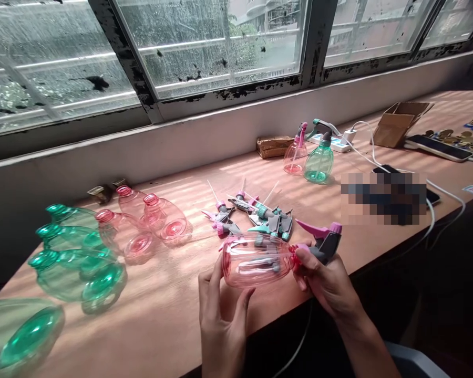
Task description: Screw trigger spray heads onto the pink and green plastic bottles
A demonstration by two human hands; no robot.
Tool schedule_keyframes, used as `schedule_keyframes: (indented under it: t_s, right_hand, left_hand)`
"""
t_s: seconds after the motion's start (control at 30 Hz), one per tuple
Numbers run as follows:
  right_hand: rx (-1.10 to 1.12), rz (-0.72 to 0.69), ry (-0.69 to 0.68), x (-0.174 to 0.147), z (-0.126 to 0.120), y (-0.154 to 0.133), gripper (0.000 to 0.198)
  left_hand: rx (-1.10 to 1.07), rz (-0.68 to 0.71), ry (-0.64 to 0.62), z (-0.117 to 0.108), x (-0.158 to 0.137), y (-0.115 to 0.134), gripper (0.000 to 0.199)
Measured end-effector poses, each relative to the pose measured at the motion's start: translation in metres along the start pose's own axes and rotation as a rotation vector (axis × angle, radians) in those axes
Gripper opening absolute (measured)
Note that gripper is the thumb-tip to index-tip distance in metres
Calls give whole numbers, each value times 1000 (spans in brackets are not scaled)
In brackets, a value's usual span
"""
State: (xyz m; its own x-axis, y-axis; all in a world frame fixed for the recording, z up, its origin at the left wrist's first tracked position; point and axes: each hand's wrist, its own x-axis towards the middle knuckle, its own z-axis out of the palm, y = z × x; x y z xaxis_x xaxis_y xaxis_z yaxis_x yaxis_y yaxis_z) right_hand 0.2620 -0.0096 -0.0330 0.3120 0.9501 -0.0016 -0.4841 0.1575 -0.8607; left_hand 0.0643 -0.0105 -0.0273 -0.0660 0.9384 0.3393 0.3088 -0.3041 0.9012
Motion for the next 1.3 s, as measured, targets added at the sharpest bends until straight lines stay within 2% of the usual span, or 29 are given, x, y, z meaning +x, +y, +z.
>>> schedule_keyframes:
  t_s: [0.07,0.2,0.33,0.43,0.63,0.8,0.97,1.13,1.23,1.3]
  right_hand:
    - [-15,5,-12,1,1,0,33]
    - [-97,-24,-85,1,0,4,30]
    - [-302,-52,-60,-6,-3,7,31]
    - [-355,-49,-44,-12,-2,2,32]
    - [-372,-90,-144,-14,4,-10,26]
    - [-376,-66,-21,-11,0,-2,29]
    - [-329,-123,-41,-8,-3,7,34]
    - [-376,-192,-28,-10,-1,3,25]
    - [-451,-251,-99,-12,-2,2,23]
    - [-502,-297,-147,-12,-3,1,28]
  left_hand:
    - [19,-5,27,1,-2,3,63]
    - [-82,-102,128,3,-5,6,60]
    - [-114,-188,274,4,-7,5,52]
    - [-79,-230,338,5,-5,6,53]
    - [-5,-262,309,3,2,11,49]
    - [-90,-224,216,-2,1,2,52]
    - [-160,-226,134,1,-5,4,56]
    - [-182,-211,141,5,-4,15,65]
    - [-187,-195,164,5,1,15,75]
    - [-180,-205,166,4,4,14,72]
